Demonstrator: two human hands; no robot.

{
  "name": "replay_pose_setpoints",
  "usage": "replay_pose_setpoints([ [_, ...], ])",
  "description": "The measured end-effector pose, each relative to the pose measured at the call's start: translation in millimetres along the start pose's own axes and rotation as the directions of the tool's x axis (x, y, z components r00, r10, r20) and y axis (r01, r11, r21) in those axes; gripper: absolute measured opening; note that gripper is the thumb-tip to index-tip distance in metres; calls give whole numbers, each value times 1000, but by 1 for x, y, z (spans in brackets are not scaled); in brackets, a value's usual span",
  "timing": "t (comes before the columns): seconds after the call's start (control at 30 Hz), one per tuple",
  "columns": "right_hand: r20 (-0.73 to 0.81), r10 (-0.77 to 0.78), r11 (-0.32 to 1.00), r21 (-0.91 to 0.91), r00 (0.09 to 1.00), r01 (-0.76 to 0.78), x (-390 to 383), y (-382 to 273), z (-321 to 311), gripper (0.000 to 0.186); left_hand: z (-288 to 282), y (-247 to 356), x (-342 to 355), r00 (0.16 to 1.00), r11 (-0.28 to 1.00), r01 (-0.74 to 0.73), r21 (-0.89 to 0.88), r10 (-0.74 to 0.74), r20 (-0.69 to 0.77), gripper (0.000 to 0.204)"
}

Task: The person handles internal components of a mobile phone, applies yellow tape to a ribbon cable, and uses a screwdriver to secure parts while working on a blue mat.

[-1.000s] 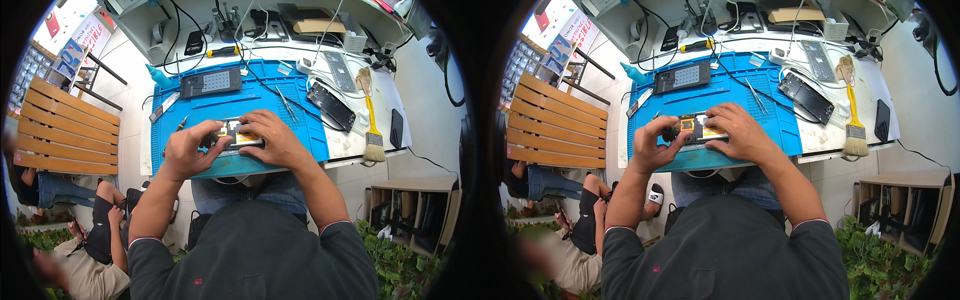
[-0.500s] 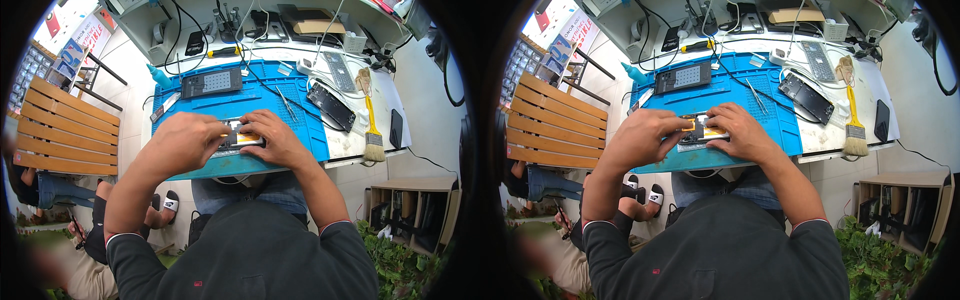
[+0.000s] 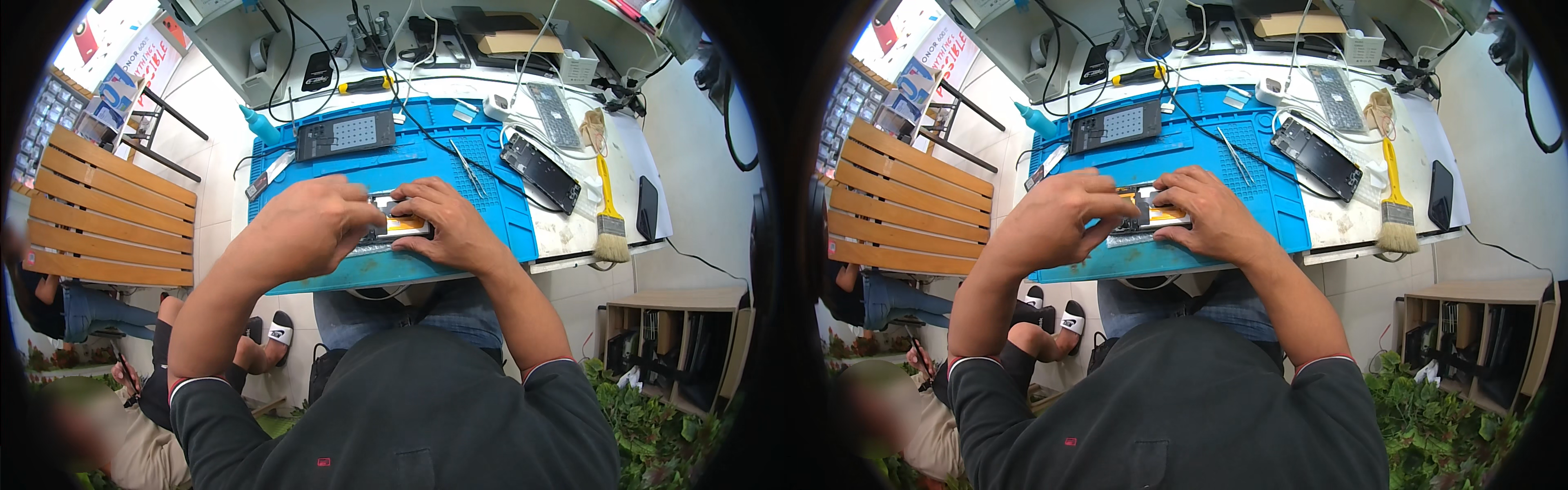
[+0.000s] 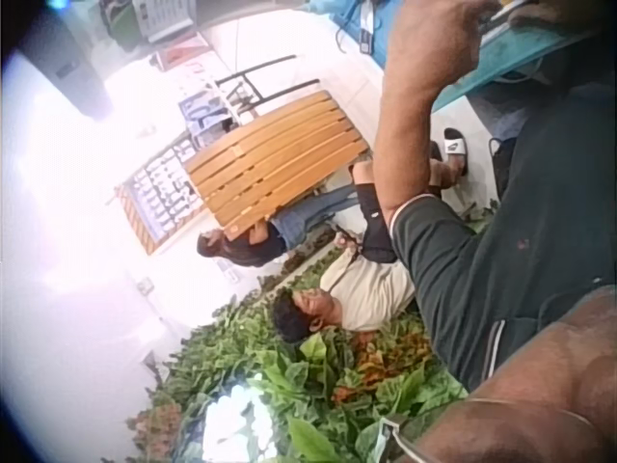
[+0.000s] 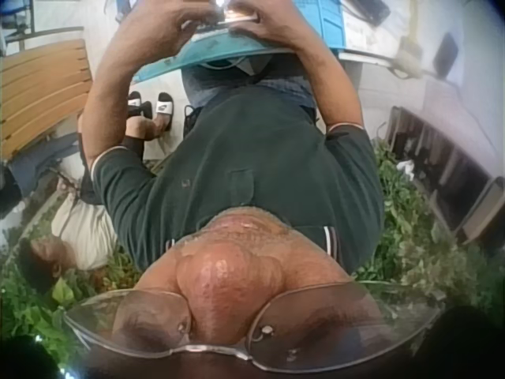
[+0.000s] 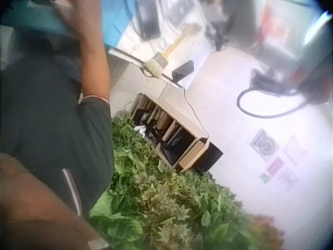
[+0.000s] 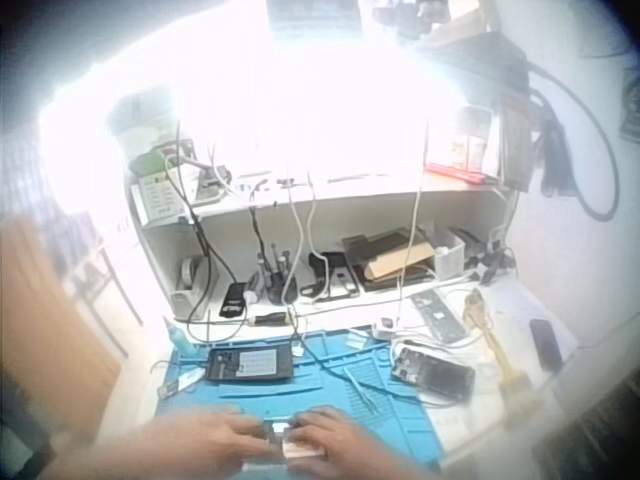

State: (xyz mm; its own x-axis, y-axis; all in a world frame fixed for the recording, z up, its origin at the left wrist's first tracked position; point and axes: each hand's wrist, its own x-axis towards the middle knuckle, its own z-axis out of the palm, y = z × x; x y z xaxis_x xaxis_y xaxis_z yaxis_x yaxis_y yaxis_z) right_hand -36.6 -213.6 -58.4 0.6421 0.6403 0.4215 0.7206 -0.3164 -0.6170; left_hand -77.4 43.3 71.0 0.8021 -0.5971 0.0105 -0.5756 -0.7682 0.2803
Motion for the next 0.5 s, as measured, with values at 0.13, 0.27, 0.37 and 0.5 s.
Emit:
replay_pose_setpoints([
  [0.13,14,7,1000,-5,1000,-7,-1,1,-1,49,-1,11,2,996,997,65,-37,-67,-64,21],
  [0.27,18,8,1000,1,1000,-8,0,-1,-1,49,4,-2,1,999,999,32,-17,-33,-22,22],
  [0.37,4,-6,1000,23,1000,6,0,1,0,48,3,-2,1,986,985,-168,-30,168,-13,24],
  [0.5,-16,-57,998,-23,998,56,0,5,0,48,3,5,0,996,995,-59,-80,52,-76,34],
])
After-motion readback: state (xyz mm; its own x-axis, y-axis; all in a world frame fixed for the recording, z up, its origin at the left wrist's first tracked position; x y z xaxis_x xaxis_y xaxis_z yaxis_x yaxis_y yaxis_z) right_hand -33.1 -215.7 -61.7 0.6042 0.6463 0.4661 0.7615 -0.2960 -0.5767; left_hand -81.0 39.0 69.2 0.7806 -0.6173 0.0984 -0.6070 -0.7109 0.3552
